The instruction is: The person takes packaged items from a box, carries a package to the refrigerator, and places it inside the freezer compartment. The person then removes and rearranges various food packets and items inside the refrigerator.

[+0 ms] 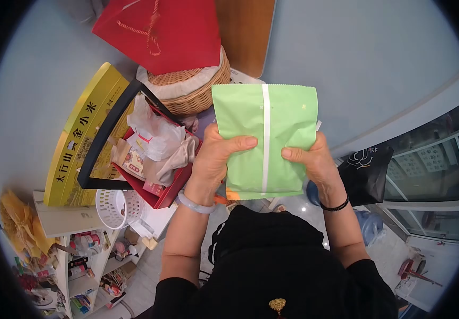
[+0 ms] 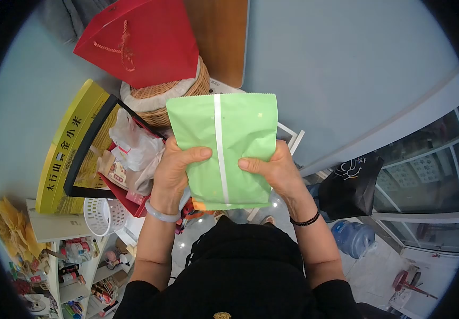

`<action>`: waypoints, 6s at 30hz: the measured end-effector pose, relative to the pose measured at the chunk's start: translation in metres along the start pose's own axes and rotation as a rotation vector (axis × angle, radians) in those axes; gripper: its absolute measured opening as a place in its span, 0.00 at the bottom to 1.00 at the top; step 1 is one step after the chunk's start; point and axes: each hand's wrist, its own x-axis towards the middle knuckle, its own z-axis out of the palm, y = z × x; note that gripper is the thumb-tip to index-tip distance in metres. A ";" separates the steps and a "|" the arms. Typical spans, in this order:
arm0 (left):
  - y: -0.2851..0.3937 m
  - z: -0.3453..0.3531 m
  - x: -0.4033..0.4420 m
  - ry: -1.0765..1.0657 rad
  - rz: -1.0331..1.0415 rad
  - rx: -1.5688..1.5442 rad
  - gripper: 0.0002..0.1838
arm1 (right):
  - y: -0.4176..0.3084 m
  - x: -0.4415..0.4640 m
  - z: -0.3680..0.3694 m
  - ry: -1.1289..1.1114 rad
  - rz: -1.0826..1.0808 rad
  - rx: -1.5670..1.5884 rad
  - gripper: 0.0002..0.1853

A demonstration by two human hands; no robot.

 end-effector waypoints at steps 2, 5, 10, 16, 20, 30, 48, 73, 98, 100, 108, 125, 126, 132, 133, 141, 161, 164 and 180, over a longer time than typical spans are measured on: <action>-0.002 0.000 -0.002 0.052 0.017 0.050 0.19 | -0.001 -0.001 0.003 -0.002 -0.007 -0.022 0.18; -0.006 0.001 -0.006 0.082 0.043 0.058 0.16 | 0.000 -0.002 0.007 0.007 -0.025 -0.071 0.19; -0.008 0.001 -0.012 0.108 0.040 0.094 0.16 | 0.000 -0.005 0.010 0.038 -0.011 -0.133 0.20; -0.004 -0.001 -0.022 0.121 0.034 0.150 0.16 | 0.005 -0.006 0.021 0.056 -0.038 -0.134 0.20; -0.007 -0.005 -0.026 0.128 0.103 0.142 0.16 | 0.007 -0.008 0.024 0.030 -0.032 -0.159 0.20; 0.026 -0.017 -0.057 0.415 0.440 0.513 0.30 | 0.005 -0.010 0.038 -0.071 -0.088 -0.296 0.17; 0.064 -0.034 -0.095 0.210 -0.024 0.805 0.09 | 0.031 -0.010 0.072 -0.491 -0.061 -0.523 0.14; -0.098 -0.088 -0.332 1.333 -0.517 1.256 0.15 | 0.071 0.007 0.113 -0.737 0.158 -0.397 0.16; -0.053 -0.035 -0.178 0.837 0.417 0.081 0.17 | 0.059 0.037 0.088 -0.630 -0.040 -0.552 0.28; -0.048 -0.041 -0.179 0.799 0.393 0.153 0.16 | 0.062 0.029 0.090 -0.679 0.243 -0.323 0.26; -0.052 -0.106 -0.201 0.498 0.050 0.925 0.11 | 0.061 0.043 0.093 -0.415 0.127 -0.363 0.18; -0.002 -0.309 -0.092 1.265 0.204 0.522 0.36 | 0.062 0.061 0.141 -0.055 0.091 -0.464 0.18; -0.001 -0.307 -0.087 1.359 0.206 0.589 0.38 | 0.062 0.060 0.140 -0.041 0.082 -0.488 0.18; -0.001 -0.301 -0.075 1.613 -0.023 0.831 0.41 | 0.061 0.051 0.128 0.032 0.115 -0.438 0.18; -0.004 -0.308 -0.077 1.610 -0.027 0.835 0.41 | 0.061 0.050 0.126 0.036 0.118 -0.436 0.18; 0.014 -0.321 -0.083 1.662 0.182 0.588 0.21 | 0.053 0.044 0.105 -0.040 0.139 -0.386 0.17; 0.011 -0.207 -0.107 1.252 0.704 1.232 0.03 | 0.060 0.053 0.108 -0.050 0.110 -0.431 0.17; 0.013 -0.194 -0.107 1.249 0.741 1.488 0.04 | 0.070 0.058 0.115 -0.026 0.044 -0.474 0.17; -0.003 -0.174 -0.121 0.989 0.844 1.403 0.10 | 0.017 0.046 0.137 0.098 -0.172 -0.725 0.16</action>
